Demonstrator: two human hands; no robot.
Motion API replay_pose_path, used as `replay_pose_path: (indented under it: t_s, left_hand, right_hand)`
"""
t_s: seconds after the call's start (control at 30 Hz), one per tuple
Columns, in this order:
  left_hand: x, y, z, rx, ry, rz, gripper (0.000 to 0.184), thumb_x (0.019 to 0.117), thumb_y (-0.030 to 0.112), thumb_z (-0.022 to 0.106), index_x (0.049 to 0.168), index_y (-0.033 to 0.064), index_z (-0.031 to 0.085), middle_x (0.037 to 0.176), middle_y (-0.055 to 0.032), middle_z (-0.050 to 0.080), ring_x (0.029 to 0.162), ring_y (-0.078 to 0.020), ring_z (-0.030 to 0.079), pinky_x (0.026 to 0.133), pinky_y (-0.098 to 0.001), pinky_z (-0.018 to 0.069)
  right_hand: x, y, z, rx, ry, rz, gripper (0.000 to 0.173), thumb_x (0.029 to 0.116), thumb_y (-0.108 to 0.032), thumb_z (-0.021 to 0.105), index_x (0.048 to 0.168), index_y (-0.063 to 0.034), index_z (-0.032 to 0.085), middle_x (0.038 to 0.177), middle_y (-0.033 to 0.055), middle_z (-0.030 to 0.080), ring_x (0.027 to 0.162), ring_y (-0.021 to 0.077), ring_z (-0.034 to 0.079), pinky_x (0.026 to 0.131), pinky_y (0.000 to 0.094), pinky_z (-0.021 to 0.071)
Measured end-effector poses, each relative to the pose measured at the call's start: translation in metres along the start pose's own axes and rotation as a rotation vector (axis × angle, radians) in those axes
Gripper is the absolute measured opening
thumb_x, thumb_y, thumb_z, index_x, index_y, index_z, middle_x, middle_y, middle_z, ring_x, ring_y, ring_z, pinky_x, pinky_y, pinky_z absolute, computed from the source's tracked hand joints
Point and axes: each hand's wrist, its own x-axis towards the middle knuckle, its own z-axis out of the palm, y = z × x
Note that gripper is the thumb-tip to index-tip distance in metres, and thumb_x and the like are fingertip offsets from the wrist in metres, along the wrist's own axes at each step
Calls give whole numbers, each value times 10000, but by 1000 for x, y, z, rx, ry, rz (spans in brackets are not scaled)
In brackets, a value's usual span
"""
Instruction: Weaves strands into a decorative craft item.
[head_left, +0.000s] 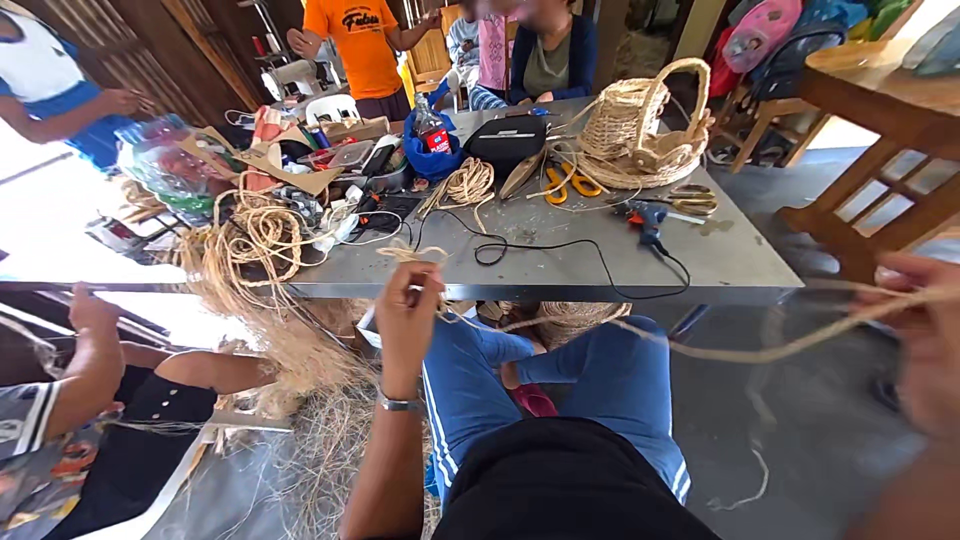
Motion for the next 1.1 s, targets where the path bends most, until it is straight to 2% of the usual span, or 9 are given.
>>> replay_pose_path:
  t_s: [0.03,0.1,0.2,0.33,0.47,0.6,0.73,0.93,1.1]
  left_hand:
    - [-5,8,15,-23,-47,27,181,1012,164,629,1155,63,676,934,-29,712,669,-94,646,582,-266,558]
    - [-15,21,40,-78,-115,73,162,1002,152,642,1138,75,687,926,-10,718,659,-73,638,573,-242,547]
    - [-25,36,63,-137,-175,141,143,991,132,657,1114,74,701,897,-3,719,651,-58,626,574,-219,533]
    - [-30,45,77,-140,-185,208,131,977,109,673,1094,70,717,863,8,708,636,-39,611,568,-196,528]
    - [-28,43,78,-93,-153,226,117,976,131,680,1071,78,723,843,20,697,614,-22,591,547,-185,511]
    - [-28,45,78,-52,-142,232,106,973,158,682,1043,85,714,783,31,664,582,-15,561,525,-178,488]
    - [-32,49,79,-62,-88,262,127,979,148,676,1080,84,717,801,30,664,594,-11,561,527,-171,485]
    - [-31,50,83,-48,-70,310,233,983,142,676,1212,105,703,900,6,684,626,-19,571,544,-175,492]
    - [-30,49,83,-66,-105,293,140,982,138,670,1105,92,721,864,12,684,604,-19,561,535,-184,489]
  right_hand:
    - [3,-18,30,159,-2,-31,288,1068,-269,542,1279,-98,637,1197,-52,678,1030,59,679,942,302,580]
    - [3,-46,85,336,-46,-82,207,1033,-184,604,1217,-146,691,1162,-86,687,1034,72,678,942,318,585]
    - [-2,-58,150,530,-200,-85,162,995,-106,642,1131,-116,731,1122,-18,715,1005,132,695,889,345,608]
    - [-14,-73,197,711,-320,64,178,984,-63,650,1145,-46,724,1054,60,736,930,161,712,858,349,613]
    - [-18,-78,206,758,-320,70,190,993,-69,635,1163,-35,712,1032,70,727,906,144,694,835,317,597]
    - [-20,-87,208,725,-326,17,282,929,-37,700,1205,-62,650,1062,38,694,894,113,690,788,272,612]
    - [-16,-89,208,636,-280,-34,307,972,-66,667,1258,-73,556,1011,32,642,803,107,665,702,259,605]
    - [-12,-90,203,589,-312,-52,328,958,-24,634,1244,-83,487,1004,38,650,845,110,669,720,251,589]
    - [-10,-92,198,678,-330,43,390,940,-50,712,1272,-100,514,1026,53,696,873,148,711,795,310,626]
